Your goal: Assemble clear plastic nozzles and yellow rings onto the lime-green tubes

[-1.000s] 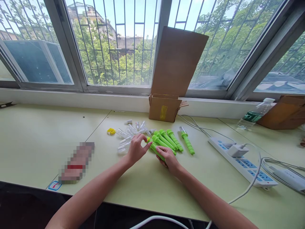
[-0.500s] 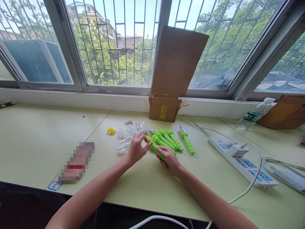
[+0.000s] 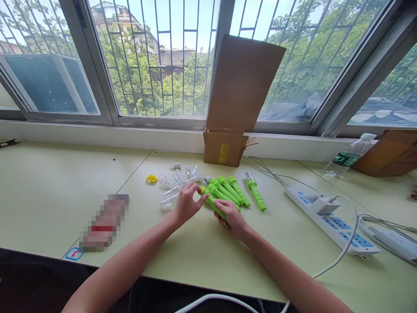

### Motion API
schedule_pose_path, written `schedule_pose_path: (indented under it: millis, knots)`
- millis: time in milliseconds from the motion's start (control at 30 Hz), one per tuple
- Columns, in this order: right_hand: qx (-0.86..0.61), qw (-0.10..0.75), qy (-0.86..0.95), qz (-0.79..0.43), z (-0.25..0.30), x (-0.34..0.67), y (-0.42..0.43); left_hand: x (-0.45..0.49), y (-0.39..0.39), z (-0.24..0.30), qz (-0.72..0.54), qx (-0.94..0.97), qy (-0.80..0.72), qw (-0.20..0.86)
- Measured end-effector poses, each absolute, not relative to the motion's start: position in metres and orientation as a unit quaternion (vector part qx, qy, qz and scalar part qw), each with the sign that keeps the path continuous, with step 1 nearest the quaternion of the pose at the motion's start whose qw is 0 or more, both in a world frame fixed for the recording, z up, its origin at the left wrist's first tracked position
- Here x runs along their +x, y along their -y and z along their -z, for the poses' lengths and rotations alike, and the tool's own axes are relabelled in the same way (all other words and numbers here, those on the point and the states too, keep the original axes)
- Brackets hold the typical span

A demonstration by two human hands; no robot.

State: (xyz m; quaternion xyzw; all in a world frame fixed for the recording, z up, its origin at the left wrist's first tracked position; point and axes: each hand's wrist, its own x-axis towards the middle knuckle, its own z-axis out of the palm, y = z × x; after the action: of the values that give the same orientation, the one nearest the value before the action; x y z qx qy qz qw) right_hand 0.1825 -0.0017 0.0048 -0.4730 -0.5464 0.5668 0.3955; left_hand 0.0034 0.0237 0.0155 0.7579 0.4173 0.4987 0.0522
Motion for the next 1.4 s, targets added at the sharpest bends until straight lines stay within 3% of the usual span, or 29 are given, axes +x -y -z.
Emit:
schedule_pose_path:
  millis: [1400]
  knots:
    - [-0.486,0.366,0.575,-0.547,-0.008,0.1813,0.0039,0.002,-0.0222,-0.0156,-0.474,0.767,-0.428,0.071]
